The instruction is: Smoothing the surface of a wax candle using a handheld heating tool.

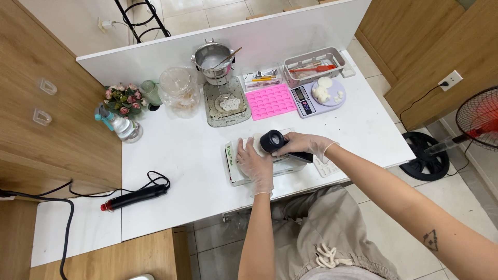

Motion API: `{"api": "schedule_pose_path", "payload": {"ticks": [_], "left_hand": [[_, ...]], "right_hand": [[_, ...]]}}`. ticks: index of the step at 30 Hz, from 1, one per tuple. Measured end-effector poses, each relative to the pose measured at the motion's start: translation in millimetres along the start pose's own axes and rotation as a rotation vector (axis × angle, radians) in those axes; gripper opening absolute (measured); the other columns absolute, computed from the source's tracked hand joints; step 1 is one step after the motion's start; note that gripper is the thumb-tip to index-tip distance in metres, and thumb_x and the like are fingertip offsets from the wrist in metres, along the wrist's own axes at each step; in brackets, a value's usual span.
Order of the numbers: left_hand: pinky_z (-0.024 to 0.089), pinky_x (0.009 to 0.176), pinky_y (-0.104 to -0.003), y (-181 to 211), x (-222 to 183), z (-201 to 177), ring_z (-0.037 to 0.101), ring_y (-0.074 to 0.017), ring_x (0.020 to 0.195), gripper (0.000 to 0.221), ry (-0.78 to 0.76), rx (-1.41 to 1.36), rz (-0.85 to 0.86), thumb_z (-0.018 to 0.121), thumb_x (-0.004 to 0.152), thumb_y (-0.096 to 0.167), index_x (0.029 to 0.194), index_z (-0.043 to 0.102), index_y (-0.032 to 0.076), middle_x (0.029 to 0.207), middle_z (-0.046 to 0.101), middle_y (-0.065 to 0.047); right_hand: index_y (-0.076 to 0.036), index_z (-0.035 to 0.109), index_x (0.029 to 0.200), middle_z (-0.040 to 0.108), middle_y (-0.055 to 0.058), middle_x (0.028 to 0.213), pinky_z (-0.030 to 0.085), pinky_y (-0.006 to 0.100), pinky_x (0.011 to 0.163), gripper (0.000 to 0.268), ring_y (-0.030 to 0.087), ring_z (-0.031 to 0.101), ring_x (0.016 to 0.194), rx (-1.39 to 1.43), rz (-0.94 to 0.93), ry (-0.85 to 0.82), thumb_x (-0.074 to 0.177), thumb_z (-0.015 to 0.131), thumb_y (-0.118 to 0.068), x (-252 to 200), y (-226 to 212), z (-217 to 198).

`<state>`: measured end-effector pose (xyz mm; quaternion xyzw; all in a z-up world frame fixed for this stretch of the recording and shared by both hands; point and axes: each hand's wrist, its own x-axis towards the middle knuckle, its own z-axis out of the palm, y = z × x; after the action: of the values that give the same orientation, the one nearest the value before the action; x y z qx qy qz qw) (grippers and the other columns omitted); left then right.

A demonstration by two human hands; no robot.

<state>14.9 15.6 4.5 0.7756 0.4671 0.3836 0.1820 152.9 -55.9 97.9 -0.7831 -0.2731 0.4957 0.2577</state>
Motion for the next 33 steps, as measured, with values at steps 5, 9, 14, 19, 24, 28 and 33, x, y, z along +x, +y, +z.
{"api": "schedule_pose_path", "payload": {"ticks": [5, 9, 14, 19, 24, 28, 33], "left_hand": [[0.045, 0.095, -0.049, -4, -1, 3, 0.056, -0.0360, 0.116, 0.077, -0.019, -0.011, -0.003, 0.092, 0.053, 0.026, 0.123, 0.060, 0.019, 0.142, 0.049, -0.011], [0.046, 0.096, -0.047, -4, -2, 3, 0.057, -0.0348, 0.116, 0.076, -0.015, -0.003, 0.000, 0.092, 0.054, 0.027, 0.122, 0.060, 0.020, 0.141, 0.050, -0.010], [0.046, 0.096, -0.048, -8, -3, 8, 0.057, -0.0349, 0.116, 0.076, -0.009, 0.000, 0.001, 0.093, 0.054, 0.032, 0.122, 0.061, 0.020, 0.141, 0.050, -0.011], [0.046, 0.096, -0.046, -5, -3, 5, 0.057, -0.0331, 0.117, 0.077, -0.013, 0.013, -0.005, 0.092, 0.055, 0.033, 0.123, 0.060, 0.021, 0.142, 0.049, -0.009], [0.047, 0.097, -0.048, -5, -3, 4, 0.057, -0.0344, 0.117, 0.079, -0.031, 0.020, -0.010, 0.093, 0.055, 0.036, 0.124, 0.059, 0.020, 0.143, 0.049, -0.010], [0.047, 0.098, -0.047, -2, 0, 1, 0.056, -0.0337, 0.118, 0.077, -0.079, 0.030, -0.024, 0.092, 0.057, 0.033, 0.125, 0.059, 0.021, 0.144, 0.048, -0.010], [0.046, 0.098, -0.047, -8, -4, 7, 0.055, -0.0338, 0.118, 0.085, -0.058, 0.039, -0.011, 0.094, 0.050, 0.033, 0.126, 0.058, 0.022, 0.144, 0.047, -0.009]], "right_hand": [[-0.007, 0.075, 0.088, 0.070, 0.006, 0.072, 0.058, 0.027, 0.064, 0.028, 0.016, 0.069, 0.065, 0.147, -0.013, 0.000, 0.076, 0.084, -0.030, -31, -24, 5], [-0.009, 0.077, 0.089, 0.071, 0.007, 0.075, 0.060, 0.031, 0.065, 0.034, 0.018, 0.071, 0.070, 0.015, -0.023, -0.027, 0.071, 0.087, -0.036, -2, 4, -2], [-0.007, 0.076, 0.088, 0.071, 0.008, 0.074, 0.060, 0.028, 0.064, 0.034, 0.017, 0.070, 0.068, 0.133, -0.023, 0.008, 0.073, 0.086, -0.035, -17, -10, 1], [-0.008, 0.080, 0.090, 0.073, 0.010, 0.077, 0.062, 0.031, 0.065, 0.038, 0.020, 0.072, 0.071, 0.030, -0.026, -0.015, 0.068, 0.090, -0.037, -19, -11, -1], [-0.007, 0.078, 0.091, 0.071, 0.011, 0.075, 0.062, 0.032, 0.063, 0.038, 0.021, 0.072, 0.070, 0.024, -0.024, -0.023, 0.068, 0.089, -0.036, -16, -13, -3], [-0.007, 0.076, 0.089, 0.072, 0.008, 0.076, 0.062, 0.028, 0.065, 0.033, 0.018, 0.073, 0.071, 0.078, -0.018, -0.014, 0.072, 0.086, -0.034, -19, -10, -2], [-0.013, 0.080, 0.096, 0.074, 0.008, 0.083, 0.062, 0.033, 0.070, 0.044, 0.019, 0.073, 0.078, -0.040, -0.038, -0.029, 0.067, 0.091, -0.045, 13, 17, -5]]}}
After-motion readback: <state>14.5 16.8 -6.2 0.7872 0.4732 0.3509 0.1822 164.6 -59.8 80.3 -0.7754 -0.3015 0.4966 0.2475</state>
